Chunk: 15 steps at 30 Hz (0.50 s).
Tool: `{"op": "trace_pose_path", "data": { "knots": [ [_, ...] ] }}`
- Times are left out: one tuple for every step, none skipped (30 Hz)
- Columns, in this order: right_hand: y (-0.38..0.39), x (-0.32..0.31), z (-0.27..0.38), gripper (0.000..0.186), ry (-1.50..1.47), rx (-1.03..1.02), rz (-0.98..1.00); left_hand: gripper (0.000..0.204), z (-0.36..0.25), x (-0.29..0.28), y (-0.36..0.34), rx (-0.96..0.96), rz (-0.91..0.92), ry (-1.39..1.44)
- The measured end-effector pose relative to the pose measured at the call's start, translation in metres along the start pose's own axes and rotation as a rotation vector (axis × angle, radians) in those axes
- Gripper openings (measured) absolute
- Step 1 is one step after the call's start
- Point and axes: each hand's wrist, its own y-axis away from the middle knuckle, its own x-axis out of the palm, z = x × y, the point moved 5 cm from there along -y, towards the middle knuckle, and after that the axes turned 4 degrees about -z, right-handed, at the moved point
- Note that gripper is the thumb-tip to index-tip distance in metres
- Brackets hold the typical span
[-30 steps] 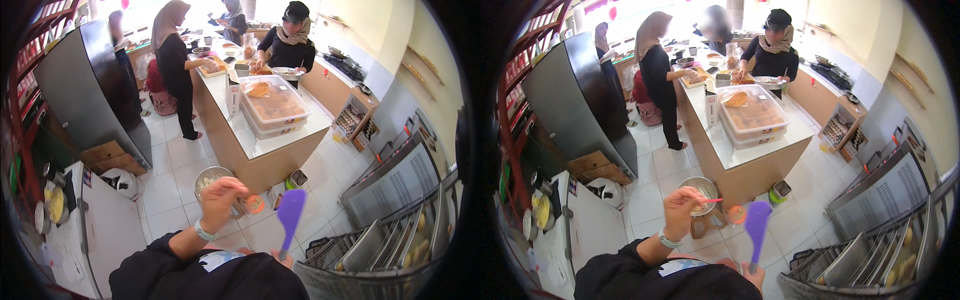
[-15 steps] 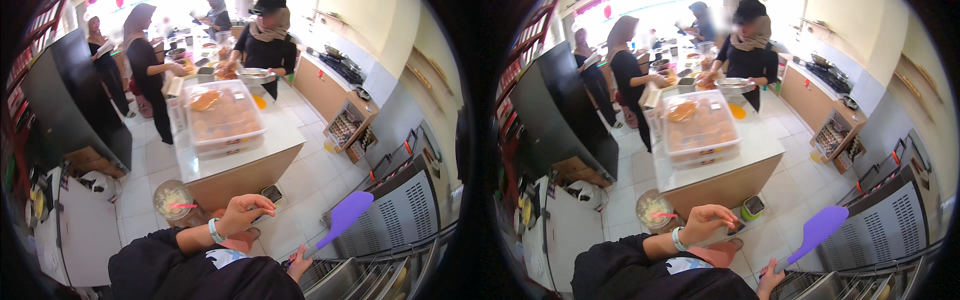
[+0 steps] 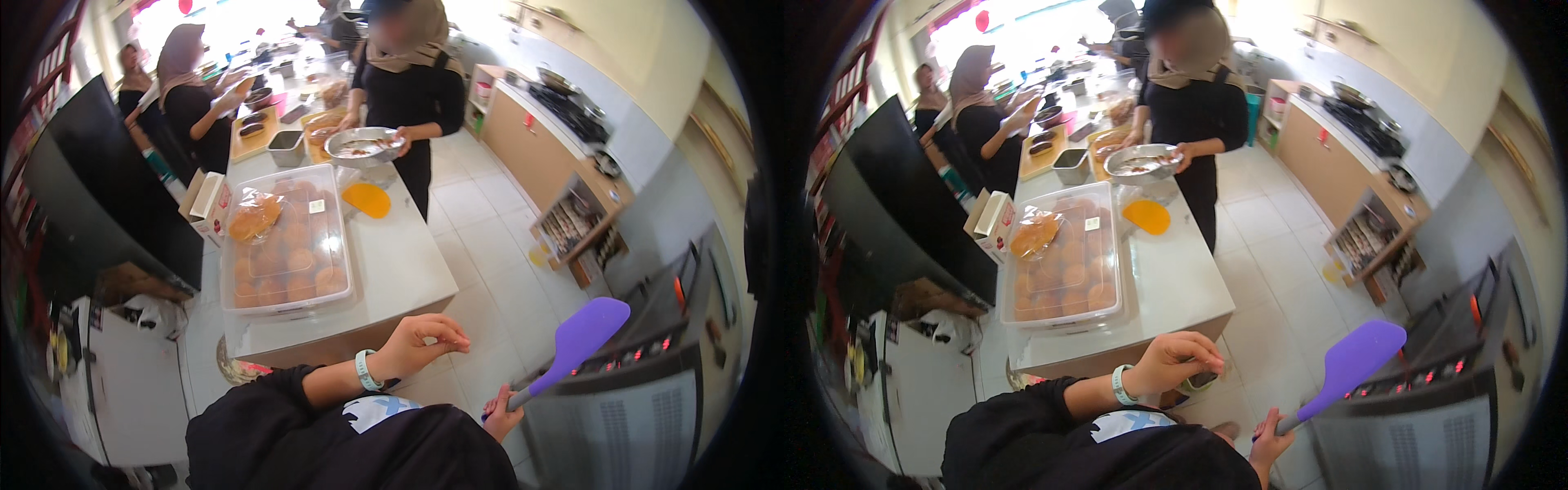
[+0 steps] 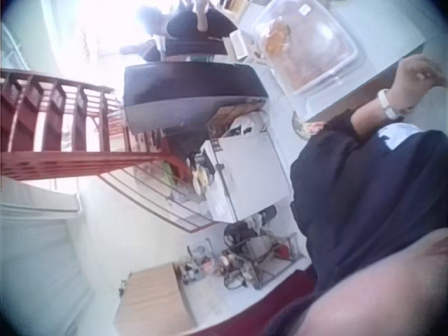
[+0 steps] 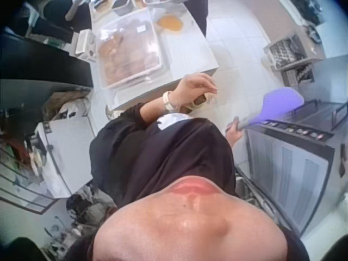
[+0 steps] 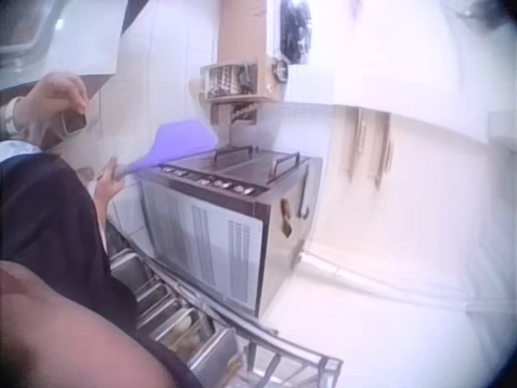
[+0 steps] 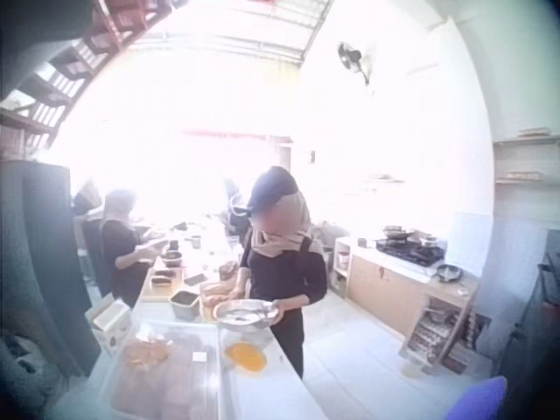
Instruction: The person uses a hand mixer to blend batter in a bowl, scrapes the sides with a spatula, and then scrapes remaining mixture into another bowl.
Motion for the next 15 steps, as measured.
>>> {"op": "trace_pose_path", "data": {
  "knots": [
    [-0.018, 0.007, -0.001, 0.029, 0.004, 0.005, 0.041, 0.011, 0.011, -0.003, -0.007, -0.032, -0.024, -0.056],
    [-0.036, 0.013, -0.002, 0.03, 0.008, 0.024, 0.048, 0.009, 0.02, -0.005, -0.013, -0.067, -0.053, -0.112],
    [-0.057, 0.018, -0.003, 0.031, 0.015, 0.042, 0.055, 0.007, 0.031, -0.007, -0.018, -0.121, -0.139, -0.021],
    [-0.078, 0.024, -0.003, 0.031, 0.02, 0.051, 0.103, 0.007, 0.039, -0.006, -0.022, -0.114, -0.184, -0.04],
    [-0.099, 0.03, -0.003, 0.031, 0.036, 0.062, 0.151, 0.007, 0.051, -0.004, -0.026, -0.172, -0.267, 0.065],
    [-0.121, 0.037, -0.004, 0.031, 0.049, 0.073, 0.198, 0.008, 0.063, -0.002, -0.03, -0.223, -0.347, 0.172],
    [-0.144, 0.043, -0.005, 0.031, 0.049, 0.08, 0.235, 0.009, 0.065, 0.002, -0.039, -0.199, -0.356, 0.066],
    [-0.166, 0.05, -0.007, 0.031, 0.061, 0.073, 0.286, 0.009, 0.07, 0.007, -0.049, -0.192, -0.385, 0.05],
    [-0.189, 0.054, -0.006, 0.031, 0.084, 0.06, 0.333, 0.01, 0.079, 0.015, -0.06, -0.204, -0.409, -0.006],
    [-0.212, 0.058, -0.005, 0.031, 0.093, 0.061, 0.356, 0.01, 0.089, 0.025, -0.073, -0.219, -0.428, -0.06],
    [-0.233, 0.066, -0.004, 0.031, 0.119, 0.058, 0.43, 0.012, 0.101, 0.033, -0.087, -0.212, -0.468, -0.089],
    [-0.251, 0.073, 0.001, 0.031, 0.141, 0.065, 0.5, 0.012, 0.108, 0.045, -0.102, -0.219, -0.486, -0.096],
    [-0.273, 0.077, 0.01, 0.031, 0.178, 0.037, 0.536, 0.014, 0.113, 0.056, -0.117, -0.212, -0.518, -0.09],
    [-0.296, 0.076, 0.019, 0.031, 0.177, 0.03, 0.523, 0.016, 0.119, 0.067, -0.135, -0.195, -0.523, -0.072],
    [-0.318, 0.075, 0.03, 0.032, 0.207, -0.05, 0.544, 0.016, 0.124, 0.075, -0.154, -0.194, -0.506, -0.064]
  ]
}}
